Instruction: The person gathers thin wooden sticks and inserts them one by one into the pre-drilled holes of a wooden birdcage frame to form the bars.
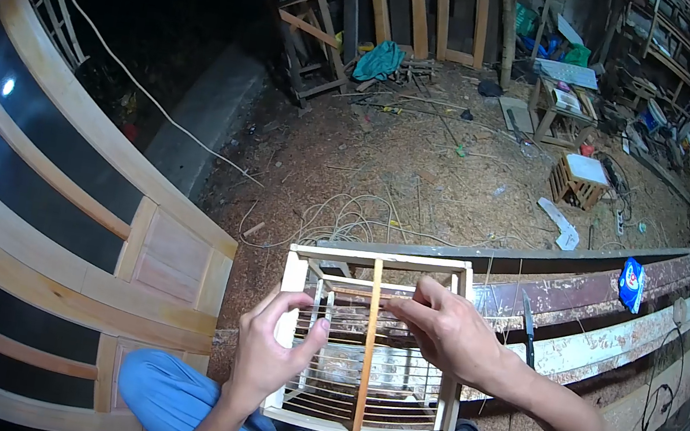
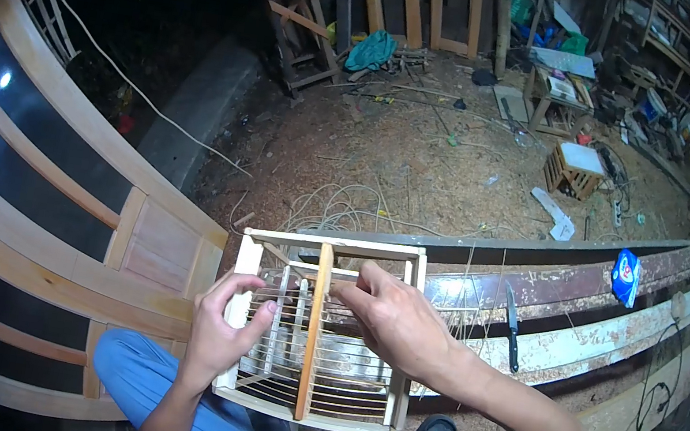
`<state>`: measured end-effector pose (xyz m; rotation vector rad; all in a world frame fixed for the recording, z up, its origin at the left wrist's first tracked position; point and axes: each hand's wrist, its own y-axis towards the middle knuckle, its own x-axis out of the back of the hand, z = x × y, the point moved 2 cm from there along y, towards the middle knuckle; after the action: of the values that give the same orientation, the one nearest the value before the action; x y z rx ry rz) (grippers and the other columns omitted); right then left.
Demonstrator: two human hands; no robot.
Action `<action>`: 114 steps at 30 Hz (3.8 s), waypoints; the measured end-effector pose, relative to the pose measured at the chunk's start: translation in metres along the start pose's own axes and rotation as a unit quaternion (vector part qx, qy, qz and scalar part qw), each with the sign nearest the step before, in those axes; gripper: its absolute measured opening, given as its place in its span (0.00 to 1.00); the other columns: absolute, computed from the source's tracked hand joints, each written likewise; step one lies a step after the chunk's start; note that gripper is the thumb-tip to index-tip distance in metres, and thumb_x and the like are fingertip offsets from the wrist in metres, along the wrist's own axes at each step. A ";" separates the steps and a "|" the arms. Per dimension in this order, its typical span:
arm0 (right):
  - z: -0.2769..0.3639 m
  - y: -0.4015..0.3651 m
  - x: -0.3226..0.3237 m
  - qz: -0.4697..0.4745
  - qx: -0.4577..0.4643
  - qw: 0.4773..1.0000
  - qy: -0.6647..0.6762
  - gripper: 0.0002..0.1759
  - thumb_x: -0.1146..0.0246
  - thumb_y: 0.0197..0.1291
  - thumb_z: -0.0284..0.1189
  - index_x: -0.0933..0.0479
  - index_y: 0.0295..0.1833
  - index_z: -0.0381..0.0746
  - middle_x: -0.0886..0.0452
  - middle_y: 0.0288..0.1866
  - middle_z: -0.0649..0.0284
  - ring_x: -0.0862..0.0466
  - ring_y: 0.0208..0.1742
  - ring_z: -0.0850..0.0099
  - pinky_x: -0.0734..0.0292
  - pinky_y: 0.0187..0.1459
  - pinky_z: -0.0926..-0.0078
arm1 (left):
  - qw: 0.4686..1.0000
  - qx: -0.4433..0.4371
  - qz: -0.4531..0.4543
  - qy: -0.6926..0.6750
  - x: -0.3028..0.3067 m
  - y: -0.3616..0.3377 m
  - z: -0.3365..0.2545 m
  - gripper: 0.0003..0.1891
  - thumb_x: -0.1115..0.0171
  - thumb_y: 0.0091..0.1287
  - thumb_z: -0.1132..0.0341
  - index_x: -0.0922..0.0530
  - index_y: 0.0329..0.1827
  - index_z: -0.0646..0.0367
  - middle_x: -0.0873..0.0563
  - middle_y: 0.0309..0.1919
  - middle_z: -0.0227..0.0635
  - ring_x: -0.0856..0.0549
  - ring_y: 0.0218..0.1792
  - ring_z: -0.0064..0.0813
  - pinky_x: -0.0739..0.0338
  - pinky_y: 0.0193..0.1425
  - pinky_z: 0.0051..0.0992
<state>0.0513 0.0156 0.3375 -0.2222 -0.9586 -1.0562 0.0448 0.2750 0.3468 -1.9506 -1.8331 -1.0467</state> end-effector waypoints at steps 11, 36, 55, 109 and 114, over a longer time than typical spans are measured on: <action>0.005 0.008 0.006 0.014 -0.007 0.999 0.043 0.15 0.33 0.66 0.19 0.18 0.58 0.34 0.22 0.43 0.51 0.15 0.42 0.53 0.16 0.44 0.52 | 0.994 0.089 0.064 -0.021 0.004 0.000 -0.001 0.11 0.32 0.75 0.66 0.12 0.51 0.65 0.10 0.56 0.51 0.12 0.61 0.46 0.21 0.69 0.39; 0.008 -0.009 0.013 0.012 -0.011 1.000 -0.017 0.28 0.35 0.56 0.13 0.18 0.65 0.34 0.26 0.43 0.55 0.16 0.42 0.57 0.16 0.42 0.58 | 0.994 -0.005 0.112 -0.002 -0.009 0.020 0.014 0.13 0.36 0.81 0.59 0.18 0.43 0.62 0.48 0.86 0.64 0.46 0.87 0.65 0.50 0.87 0.54; 0.013 -0.018 0.026 0.004 0.046 0.987 -0.154 0.22 0.34 0.58 0.20 0.20 0.61 0.33 0.24 0.45 0.59 0.18 0.47 0.64 0.19 0.46 0.65 | 0.994 0.041 0.102 -0.028 -0.011 0.018 0.007 0.13 0.35 0.81 0.60 0.17 0.41 0.62 0.49 0.88 0.59 0.45 0.88 0.58 0.49 0.88 0.48; -0.022 -0.075 0.045 -0.083 0.003 0.996 -0.037 0.27 0.34 0.55 0.13 0.21 0.63 0.33 0.19 0.47 0.53 0.15 0.51 0.53 0.17 0.52 0.57 | 0.910 -0.321 0.262 -0.028 -0.087 0.066 -0.069 0.18 0.24 0.64 0.74 0.10 0.58 0.57 0.06 0.39 0.40 0.09 0.39 0.38 0.17 0.51 0.36; -0.018 -0.070 0.051 -0.064 -0.010 0.997 -0.052 0.23 0.33 0.57 0.12 0.18 0.60 0.32 0.17 0.50 0.52 0.15 0.53 0.51 0.17 0.52 0.56 | 0.909 -0.315 0.270 -0.036 -0.091 0.065 -0.067 0.19 0.26 0.65 0.76 0.11 0.60 0.58 0.08 0.37 0.42 0.11 0.38 0.40 0.18 0.49 0.38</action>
<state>0.0118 -0.0630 0.3463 -0.2362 -1.0673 -1.1811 0.0908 0.1533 0.3522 -2.6578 -0.9000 -1.4831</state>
